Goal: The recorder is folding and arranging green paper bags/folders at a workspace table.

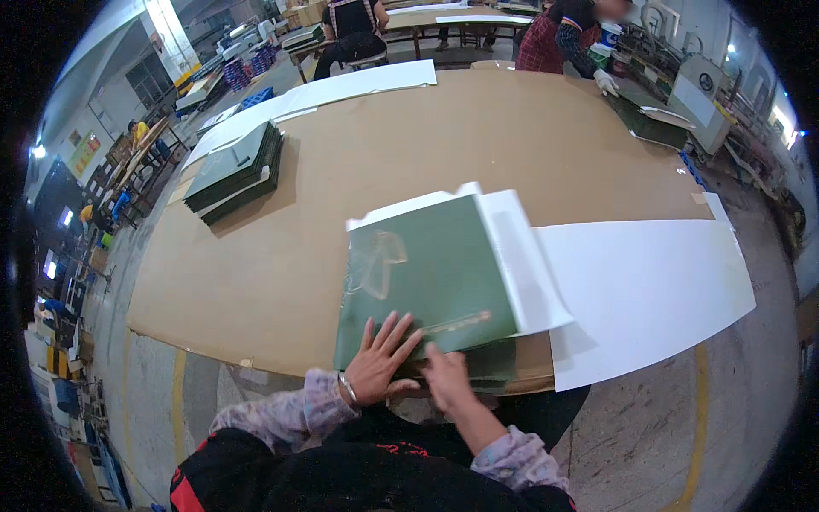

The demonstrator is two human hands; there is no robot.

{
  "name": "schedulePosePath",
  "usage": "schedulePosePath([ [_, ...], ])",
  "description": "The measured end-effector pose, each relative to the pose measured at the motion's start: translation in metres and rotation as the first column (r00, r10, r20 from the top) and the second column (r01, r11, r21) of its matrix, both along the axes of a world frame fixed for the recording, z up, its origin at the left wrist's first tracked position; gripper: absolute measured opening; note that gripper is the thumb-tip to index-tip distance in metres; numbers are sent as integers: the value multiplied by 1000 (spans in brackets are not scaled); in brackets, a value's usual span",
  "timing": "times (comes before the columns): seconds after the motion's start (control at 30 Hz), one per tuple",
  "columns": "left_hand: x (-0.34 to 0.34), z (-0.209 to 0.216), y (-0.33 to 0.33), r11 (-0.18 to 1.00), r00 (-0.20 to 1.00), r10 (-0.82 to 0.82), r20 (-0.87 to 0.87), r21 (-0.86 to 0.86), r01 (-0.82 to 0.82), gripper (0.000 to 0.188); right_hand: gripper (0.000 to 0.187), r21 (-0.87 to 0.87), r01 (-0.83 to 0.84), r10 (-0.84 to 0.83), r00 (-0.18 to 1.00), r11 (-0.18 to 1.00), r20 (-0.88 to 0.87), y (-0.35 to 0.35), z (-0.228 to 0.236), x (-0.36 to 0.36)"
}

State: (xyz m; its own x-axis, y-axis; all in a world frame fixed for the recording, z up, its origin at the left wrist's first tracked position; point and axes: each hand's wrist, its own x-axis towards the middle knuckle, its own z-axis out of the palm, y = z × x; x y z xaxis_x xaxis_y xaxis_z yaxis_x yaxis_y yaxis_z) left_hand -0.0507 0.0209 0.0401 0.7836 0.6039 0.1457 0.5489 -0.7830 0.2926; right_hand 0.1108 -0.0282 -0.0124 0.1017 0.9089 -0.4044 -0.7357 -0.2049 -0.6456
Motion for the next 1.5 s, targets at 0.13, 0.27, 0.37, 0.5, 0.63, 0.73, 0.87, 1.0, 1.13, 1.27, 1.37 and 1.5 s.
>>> schedulePosePath([
  [0.13, -20, -37, -2, 992, 985, 115, -131, 74, -106, 78, 23, -69, -59, 57, 998, 996, -28, 13, -15, -28],
  [0.27, -21, -29, -1, 994, 973, 100, -209, 72, -87, 77, 28, -114, 25, -12, 994, 993, 109, 28, -8, 15],
  [0.37, -25, -28, -3, 991, 970, 110, -217, 98, -91, 79, 27, -61, 66, -59, 993, 996, 105, 38, -3, 53],
  [0.5, -6, -29, -3, 994, 982, 71, -174, 98, -55, 88, 22, -218, 65, 14, 940, 974, 340, 27, -28, 29],
  [0.63, 2, -42, 0, 1000, 999, 1, -35, -14, -1, 96, 20, -251, 103, -95, 994, 963, 46, 0, -12, -31],
  [0.73, 16, -41, -4, 994, 985, -104, -137, 29, 109, 98, 22, 293, -29, 69, 989, 956, -128, -21, -82, 42],
  [0.87, 18, -31, -5, 992, 990, -69, -122, 97, 81, 91, 37, 15, 385, -384, 913, 923, 139, -26, 20, 70],
  [1.0, 58, -41, -1, 987, 966, -92, 241, -104, 120, 83, 40, 37, 406, -403, 883, 913, 239, -45, 22, 114],
  [1.13, 92, -19, -9, 994, 994, -102, -46, 26, 103, 83, 40, -23, 354, -336, 904, 935, 264, -52, 20, 131],
  [1.27, 105, -14, -13, 994, 989, -95, -110, 44, 101, 82, 32, 0, 278, -268, 925, 961, 269, -54, 14, 148],
  [1.37, 96, -24, -17, 994, 991, -57, -125, 85, 68, 82, 26, -23, 265, -253, 940, 964, 228, -48, -2, 146],
  [1.5, 89, -30, -25, 995, 992, -37, -123, 89, 48, 81, 38, -13, 251, -241, 939, 968, 246, -43, 6, 123],
])
